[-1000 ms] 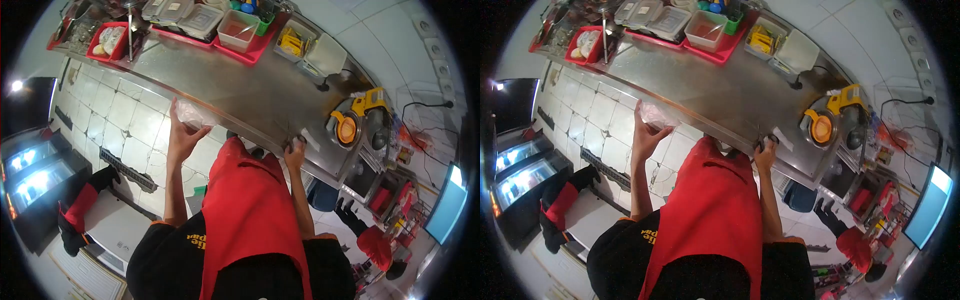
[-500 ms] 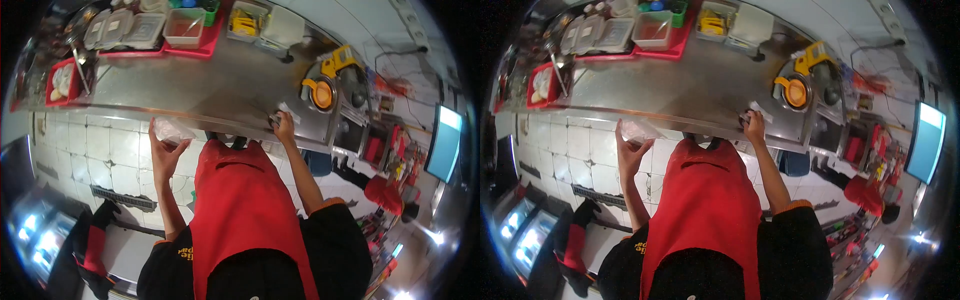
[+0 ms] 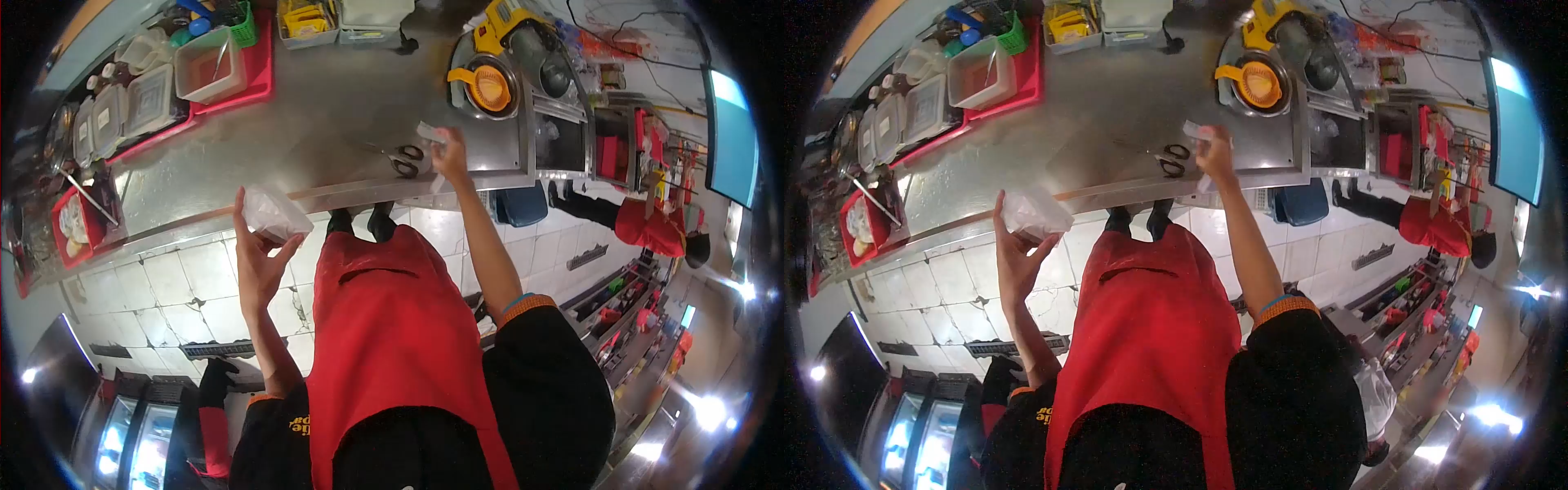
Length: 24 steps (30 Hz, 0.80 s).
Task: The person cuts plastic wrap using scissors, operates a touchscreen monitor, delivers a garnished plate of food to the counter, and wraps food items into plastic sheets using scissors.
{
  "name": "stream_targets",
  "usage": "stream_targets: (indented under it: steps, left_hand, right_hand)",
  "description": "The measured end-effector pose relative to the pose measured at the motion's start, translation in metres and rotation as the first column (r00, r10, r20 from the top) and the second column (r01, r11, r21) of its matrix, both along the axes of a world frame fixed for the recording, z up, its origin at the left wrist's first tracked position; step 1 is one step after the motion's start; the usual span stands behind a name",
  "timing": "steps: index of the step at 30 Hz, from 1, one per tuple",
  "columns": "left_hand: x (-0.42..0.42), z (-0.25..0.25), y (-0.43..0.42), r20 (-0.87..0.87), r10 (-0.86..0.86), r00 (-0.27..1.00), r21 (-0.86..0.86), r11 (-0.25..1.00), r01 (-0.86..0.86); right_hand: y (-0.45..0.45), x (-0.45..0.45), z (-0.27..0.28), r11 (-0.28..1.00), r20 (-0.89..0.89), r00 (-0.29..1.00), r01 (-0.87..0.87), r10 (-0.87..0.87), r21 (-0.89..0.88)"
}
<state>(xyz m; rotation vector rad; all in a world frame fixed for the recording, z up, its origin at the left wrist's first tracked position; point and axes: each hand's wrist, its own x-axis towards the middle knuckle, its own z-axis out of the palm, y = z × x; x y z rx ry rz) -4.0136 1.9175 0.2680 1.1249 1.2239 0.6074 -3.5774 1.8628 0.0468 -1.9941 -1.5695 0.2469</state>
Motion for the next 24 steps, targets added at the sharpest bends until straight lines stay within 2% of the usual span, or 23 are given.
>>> stream_targets:
  steps: [1,3,5,7,8,9,10,12,13,15,16,18,19,21,22,24]
  left_hand:
    - [0.005,0.0,0.002,-0.002,-0.038,0.999,-0.003,0.999,0.038]
    - [0.015,-0.001,0.004,-0.018,-0.078,0.997,0.017,0.997,0.078]
    - [0.021,0.003,0.005,-0.036,-0.12,0.992,0.045,0.992,0.122]
    - [0.026,0.008,0.008,-0.004,-0.144,0.99,-0.014,0.989,0.144]
    - [0.028,0.007,0.009,-0.009,-0.156,0.988,-0.016,0.988,0.156]
    - [0.03,0.006,0.011,-0.003,-0.158,0.987,-0.02,0.987,0.158]
    - [0.033,0.006,0.012,0.002,-0.16,0.987,-0.027,0.987,0.16]
    - [0.038,0.002,0.016,-0.009,-0.188,0.982,-0.017,0.982,0.188]
    - [0.041,0.001,0.018,-0.015,-0.204,0.979,-0.001,0.979,0.204]
    - [0.046,-0.005,0.021,-0.043,-0.234,0.971,0.032,0.971,0.236]
    - [0.049,-0.008,0.022,-0.068,-0.246,0.967,0.065,0.966,0.251]
    - [0.054,-0.01,0.02,-0.059,-0.262,0.963,0.061,0.962,0.266]
    - [0.058,-0.008,0.02,-0.05,-0.264,0.963,0.053,0.962,0.267]
    - [0.065,-0.003,0.017,-0.048,-0.287,0.957,0.036,0.957,0.288]
    - [0.07,0.0,0.013,-0.053,-0.295,0.954,0.004,0.955,0.296]
    - [0.082,0.006,0.003,-0.077,-0.29,0.954,0.03,0.956,0.293]
  right_hand:
    - [0.004,0.005,0.002,1.0,-0.007,1.0,0.015,-0.015,-0.007]
    - [0.002,0.013,0.002,0.976,0.261,0.965,0.088,-0.034,-0.198]
    - [-0.007,0.022,-0.005,0.957,0.259,0.966,0.092,-0.018,-0.276]
    - [-0.013,0.023,-0.012,0.935,0.257,0.966,0.088,0.004,-0.344]
    - [-0.016,0.022,-0.014,0.918,-0.047,0.985,0.137,-0.166,-0.371]
    - [-0.019,0.022,-0.017,0.895,-0.339,0.883,0.173,-0.326,-0.41]
    - [-0.024,0.018,-0.018,0.892,-0.342,0.877,0.181,-0.337,-0.415]
    - [-0.036,-0.002,-0.014,0.938,-0.381,0.921,-0.065,-0.075,-0.34]
    - [-0.036,-0.016,-0.008,0.939,-0.384,0.919,-0.05,-0.091,-0.342]
    - [-0.028,-0.046,0.007,0.988,-0.168,0.983,-0.097,0.075,-0.124]
    - [-0.028,-0.054,0.007,0.99,-0.165,0.984,-0.081,0.06,-0.119]
    - [-0.023,-0.064,0.009,0.934,0.048,0.998,-0.015,0.034,-0.357]
    - [-0.019,-0.068,0.002,0.938,0.058,0.998,0.006,0.015,-0.348]
    - [-0.016,-0.074,-0.018,0.84,0.244,0.97,0.125,0.009,-0.528]
    - [-0.015,-0.077,-0.018,0.84,0.256,0.967,0.153,-0.017,-0.521]
    - [-0.018,-0.083,-0.014,0.897,0.205,0.971,0.199,-0.125,-0.394]
